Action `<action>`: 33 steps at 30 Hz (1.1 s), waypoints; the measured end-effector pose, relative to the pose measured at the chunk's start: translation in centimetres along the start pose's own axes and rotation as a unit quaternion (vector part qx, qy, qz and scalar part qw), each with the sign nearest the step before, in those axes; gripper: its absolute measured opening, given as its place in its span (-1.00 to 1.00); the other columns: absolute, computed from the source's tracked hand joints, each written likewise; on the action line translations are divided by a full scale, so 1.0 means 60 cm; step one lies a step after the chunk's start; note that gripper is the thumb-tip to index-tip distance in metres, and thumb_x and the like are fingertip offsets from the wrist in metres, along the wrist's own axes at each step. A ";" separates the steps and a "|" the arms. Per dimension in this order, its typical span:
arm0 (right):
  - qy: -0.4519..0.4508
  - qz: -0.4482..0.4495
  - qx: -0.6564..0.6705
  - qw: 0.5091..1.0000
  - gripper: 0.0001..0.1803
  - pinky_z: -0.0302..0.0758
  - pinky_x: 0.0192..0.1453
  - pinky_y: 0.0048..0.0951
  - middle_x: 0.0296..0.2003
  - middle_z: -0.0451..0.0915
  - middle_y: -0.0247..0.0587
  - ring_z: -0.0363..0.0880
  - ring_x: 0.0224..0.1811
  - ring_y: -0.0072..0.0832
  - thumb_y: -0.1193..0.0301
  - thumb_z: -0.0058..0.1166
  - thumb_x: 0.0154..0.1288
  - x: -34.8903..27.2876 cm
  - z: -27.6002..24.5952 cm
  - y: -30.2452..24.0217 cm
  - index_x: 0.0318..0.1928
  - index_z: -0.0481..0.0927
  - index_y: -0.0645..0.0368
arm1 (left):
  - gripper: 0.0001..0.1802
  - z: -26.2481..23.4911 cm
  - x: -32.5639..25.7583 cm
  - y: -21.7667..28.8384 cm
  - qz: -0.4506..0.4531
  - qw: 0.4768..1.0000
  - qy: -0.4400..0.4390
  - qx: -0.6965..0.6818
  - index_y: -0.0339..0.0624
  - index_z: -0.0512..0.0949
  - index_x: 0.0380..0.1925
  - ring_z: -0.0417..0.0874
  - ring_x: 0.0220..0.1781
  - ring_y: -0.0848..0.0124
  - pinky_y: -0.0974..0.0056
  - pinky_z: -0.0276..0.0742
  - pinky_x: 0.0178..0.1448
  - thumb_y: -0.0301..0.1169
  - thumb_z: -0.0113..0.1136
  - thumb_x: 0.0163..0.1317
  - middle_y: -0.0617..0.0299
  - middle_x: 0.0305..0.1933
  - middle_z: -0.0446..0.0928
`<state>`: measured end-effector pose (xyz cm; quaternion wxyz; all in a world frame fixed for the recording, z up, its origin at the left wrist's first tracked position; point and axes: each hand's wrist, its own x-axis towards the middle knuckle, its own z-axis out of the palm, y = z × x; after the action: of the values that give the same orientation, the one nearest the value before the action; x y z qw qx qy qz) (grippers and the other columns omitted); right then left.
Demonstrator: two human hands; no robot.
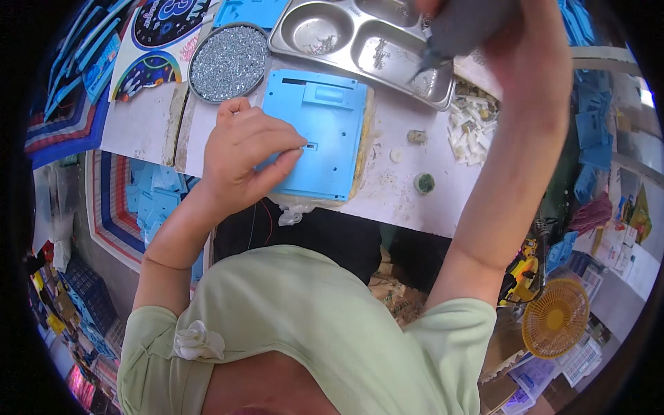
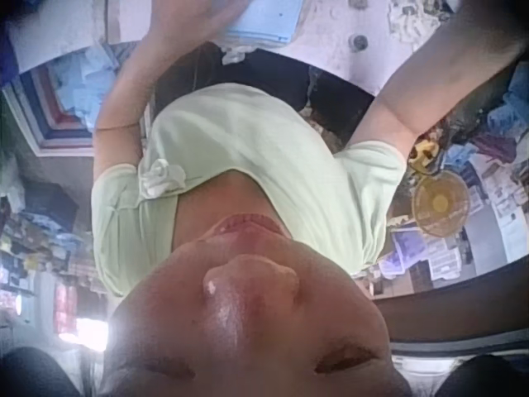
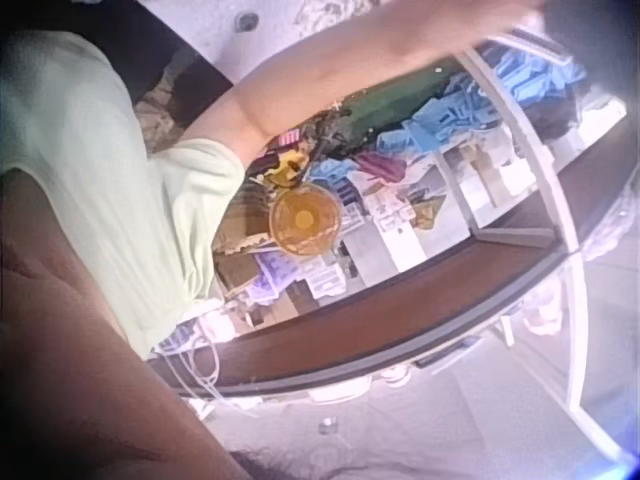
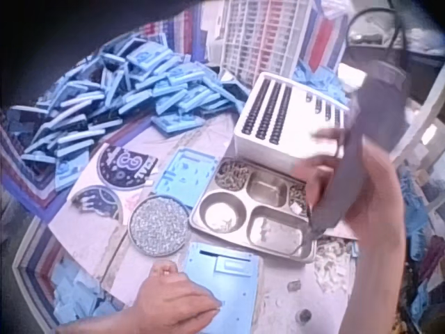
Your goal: Assembling an electronic device by soldering internal components and using an electric screwdriver to fasten the blue plastic casing.
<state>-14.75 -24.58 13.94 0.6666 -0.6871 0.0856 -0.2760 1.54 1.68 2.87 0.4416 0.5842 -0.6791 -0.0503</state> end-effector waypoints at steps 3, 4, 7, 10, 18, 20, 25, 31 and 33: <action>0.030 -0.039 0.140 0.989 -0.52 0.45 -0.05 -0.40 -0.39 0.52 -0.35 0.47 -0.43 -0.49 -0.02 -0.13 0.53 -0.096 0.091 0.037 0.18 0.43 0.07 | -0.78 0.014 -0.006 0.003 0.014 1.000 -0.014 -0.003 -0.03 0.69 -0.22 0.60 -0.31 0.38 0.16 0.26 -0.01 -0.50 0.45 0.10 0.36 -0.27 0.69; 0.009 -0.055 0.145 0.988 -0.55 0.43 -0.10 -0.41 -0.44 0.49 -0.42 0.43 -0.47 -0.52 -0.02 -0.06 0.51 -0.113 0.109 0.036 0.13 0.43 0.03 | -0.77 0.017 -0.010 0.003 0.013 1.000 -0.018 -0.003 -0.02 0.69 -0.22 0.60 -0.31 0.39 0.16 0.25 -0.01 -0.49 0.46 0.10 0.37 -0.27 0.69; -0.019 -0.070 0.141 0.987 -0.58 0.40 -0.21 -0.42 -0.52 0.46 -0.53 0.38 -0.53 -0.59 -0.04 0.12 0.43 -0.151 0.144 0.013 0.03 0.42 -0.05 | -0.77 0.029 -0.013 0.003 0.016 0.999 -0.031 -0.013 -0.01 0.69 -0.23 0.60 -0.32 0.39 0.16 0.25 -0.03 -0.49 0.46 0.10 0.38 -0.27 0.69; -0.027 -0.064 0.134 0.989 -0.55 0.39 -0.27 -0.42 -0.54 0.47 -0.57 0.38 -0.55 -0.61 -0.07 0.24 0.37 -0.161 0.157 0.004 -0.02 0.42 -0.09 | -0.77 0.035 -0.012 0.007 0.016 0.999 -0.037 -0.022 0.00 0.68 -0.24 0.59 -0.32 0.39 0.17 0.25 -0.04 -0.49 0.47 0.09 0.38 -0.27 0.68; -0.031 -0.033 0.104 0.994 -0.50 0.41 -0.27 -0.39 -0.55 0.47 -0.53 0.39 -0.55 -0.55 -0.11 0.28 0.35 -0.160 0.168 0.016 -0.03 0.38 -0.08 | -0.78 0.040 -0.013 0.008 0.029 0.999 -0.032 0.010 -0.01 0.66 -0.28 0.58 -0.35 0.40 0.17 0.26 -0.04 -0.50 0.46 0.06 0.40 -0.30 0.65; -0.031 -0.034 0.097 0.994 -0.49 0.41 -0.27 -0.38 -0.56 0.47 -0.52 0.39 -0.55 -0.54 -0.11 0.27 0.36 -0.163 0.171 0.017 -0.03 0.38 -0.07 | -0.78 0.040 -0.012 0.014 0.035 0.998 -0.037 0.028 -0.01 0.67 -0.28 0.58 -0.35 0.40 0.17 0.27 -0.03 -0.49 0.47 0.06 0.41 -0.30 0.65; 0.007 -0.025 0.107 0.994 -0.50 0.40 -0.34 -0.36 -0.58 0.46 -0.49 0.38 -0.59 -0.52 -0.07 0.30 0.34 -0.187 0.172 0.017 -0.06 0.39 -0.03 | -0.82 0.022 -0.013 0.007 0.018 0.997 -0.071 0.026 -0.06 0.67 -0.27 0.68 -0.13 0.35 0.11 0.36 0.14 -0.46 0.45 0.11 0.32 -0.14 0.71; 0.025 -0.023 0.128 0.991 -0.51 0.45 -0.27 -0.32 -0.52 0.53 -0.35 0.49 -0.50 -0.47 0.17 0.42 0.27 -0.246 0.171 0.046 -0.06 0.41 0.13 | -0.85 0.028 -0.026 -0.015 0.015 0.993 -0.115 0.021 -0.14 0.65 -0.27 0.67 0.27 0.21 -0.02 0.40 0.39 -0.49 0.42 0.17 0.20 0.08 0.73; 0.029 -0.009 0.155 0.987 -0.53 0.48 -0.19 -0.31 -0.47 0.57 -0.28 0.54 -0.44 -0.44 0.28 0.46 0.24 -0.257 0.177 0.055 -0.05 0.43 0.19 | -0.85 0.031 -0.034 -0.015 0.005 0.993 -0.115 0.018 -0.14 0.64 -0.27 0.65 0.31 0.20 -0.04 0.40 0.41 -0.49 0.42 0.17 0.20 0.10 0.72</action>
<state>-21.51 -8.17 7.13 0.7596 -0.5682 0.0545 -0.3116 0.83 2.28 0.13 0.3505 0.5787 -0.7292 -0.1028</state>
